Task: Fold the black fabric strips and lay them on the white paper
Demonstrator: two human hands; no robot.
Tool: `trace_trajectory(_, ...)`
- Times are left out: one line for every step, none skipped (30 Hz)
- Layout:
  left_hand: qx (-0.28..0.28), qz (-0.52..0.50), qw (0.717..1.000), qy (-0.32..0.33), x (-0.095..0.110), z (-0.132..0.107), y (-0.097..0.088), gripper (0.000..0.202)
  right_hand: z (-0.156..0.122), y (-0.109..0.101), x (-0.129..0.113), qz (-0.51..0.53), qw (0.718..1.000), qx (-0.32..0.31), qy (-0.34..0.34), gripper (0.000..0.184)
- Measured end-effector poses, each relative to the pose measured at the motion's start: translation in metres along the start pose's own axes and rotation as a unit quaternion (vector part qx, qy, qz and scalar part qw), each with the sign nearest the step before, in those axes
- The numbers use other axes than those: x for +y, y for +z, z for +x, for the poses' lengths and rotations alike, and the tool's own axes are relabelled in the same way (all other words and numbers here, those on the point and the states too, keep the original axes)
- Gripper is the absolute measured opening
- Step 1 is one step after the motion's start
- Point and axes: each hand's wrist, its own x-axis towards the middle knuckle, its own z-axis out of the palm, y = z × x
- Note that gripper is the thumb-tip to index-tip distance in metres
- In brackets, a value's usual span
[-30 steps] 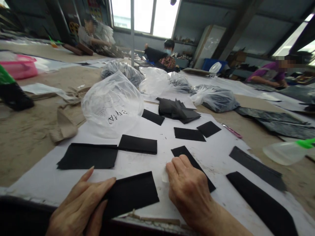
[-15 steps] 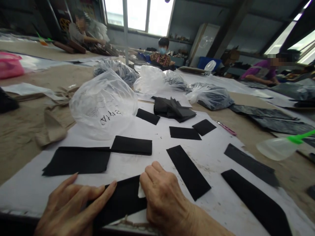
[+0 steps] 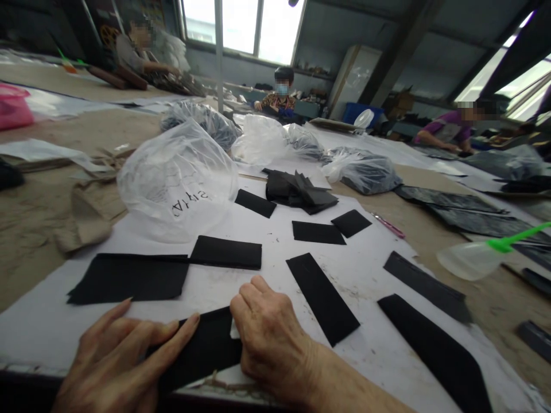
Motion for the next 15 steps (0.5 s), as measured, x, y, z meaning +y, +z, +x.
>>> trace_trajectory(-0.009, 0.007, 1.0, 0.013, -0.002, 0.0, -0.001, 0.047, 0.001, 0.001, 0.0, -0.001, 1.0, 0.003, -0.007, 0.026)
trace_trajectory(-0.019, 0.018, 0.999, 0.031, -0.004, 0.0, -0.001, 0.048, 0.001, 0.002, 0.002, -0.005, 1.0, 0.0, -0.014, 0.025)
trace_trajectory(-0.026, 0.028, 0.998, 0.049, -0.006, 0.0, -0.002, 0.049, -0.001, 0.001, 0.004, -0.01, 1.0, -0.006, -0.017, 0.025)
trace_trajectory(-0.028, 0.035, 0.997, 0.059, -0.006, 0.0, -0.002, 0.049, -0.004, -0.001, 0.007, -0.018, 1.0, -0.012, -0.019, 0.025)
trace_trajectory(-0.026, 0.036, 0.997, 0.057, -0.006, 0.0, -0.002, 0.048, -0.009, -0.004, 0.011, -0.029, 0.999, -0.016, -0.017, 0.025)
trace_trajectory(-0.022, 0.033, 0.998, 0.047, -0.005, 0.0, -0.002, 0.048, -0.014, -0.008, 0.015, -0.043, 0.999, -0.012, -0.016, 0.026)
trace_trajectory(-0.016, 0.028, 0.999, 0.036, -0.004, 0.0, -0.002, 0.047, -0.018, -0.013, 0.017, -0.058, 0.998, 0.002, -0.012, 0.027)
trace_trajectory(-0.01, 0.022, 0.999, 0.024, -0.002, 0.0, -0.001, 0.047, -0.022, -0.018, 0.019, -0.072, 0.997, 0.027, -0.007, 0.027)
trace_trajectory(-0.005, 0.018, 1.0, 0.012, -0.001, -0.001, -0.001, 0.047, -0.024, -0.021, 0.018, -0.08, 0.995, 0.057, 0.003, 0.027)
trace_trajectory(-0.004, 0.019, 1.0, 0.008, 0.0, -0.001, 0.0, 0.047, -0.024, -0.023, 0.015, -0.082, 0.993, 0.088, 0.014, 0.026)
trace_trajectory(-0.005, 0.023, 1.0, 0.01, 0.001, -0.001, 0.0, 0.046, -0.022, -0.023, 0.011, -0.075, 0.99, 0.115, 0.025, 0.026)
trace_trajectory(-0.007, 0.03, 0.999, 0.02, 0.0, -0.001, 0.0, 0.046, -0.018, -0.022, 0.006, -0.058, 0.989, 0.131, 0.032, 0.025)
trace_trajectory(-0.011, 0.039, 0.999, 0.032, -0.001, -0.001, 0.0, 0.046, -0.014, -0.018, 0.001, -0.037, 0.99, 0.131, 0.032, 0.025)
trace_trajectory(-0.014, 0.047, 0.998, 0.047, -0.002, -0.001, -0.001, 0.046, -0.009, -0.014, -0.004, -0.016, 0.993, 0.117, 0.024, 0.024)
trace_trajectory(-0.017, 0.051, 0.997, 0.056, -0.002, -0.001, -0.001, 0.046, -0.006, -0.009, -0.007, 0.001, 0.996, 0.092, 0.012, 0.024)
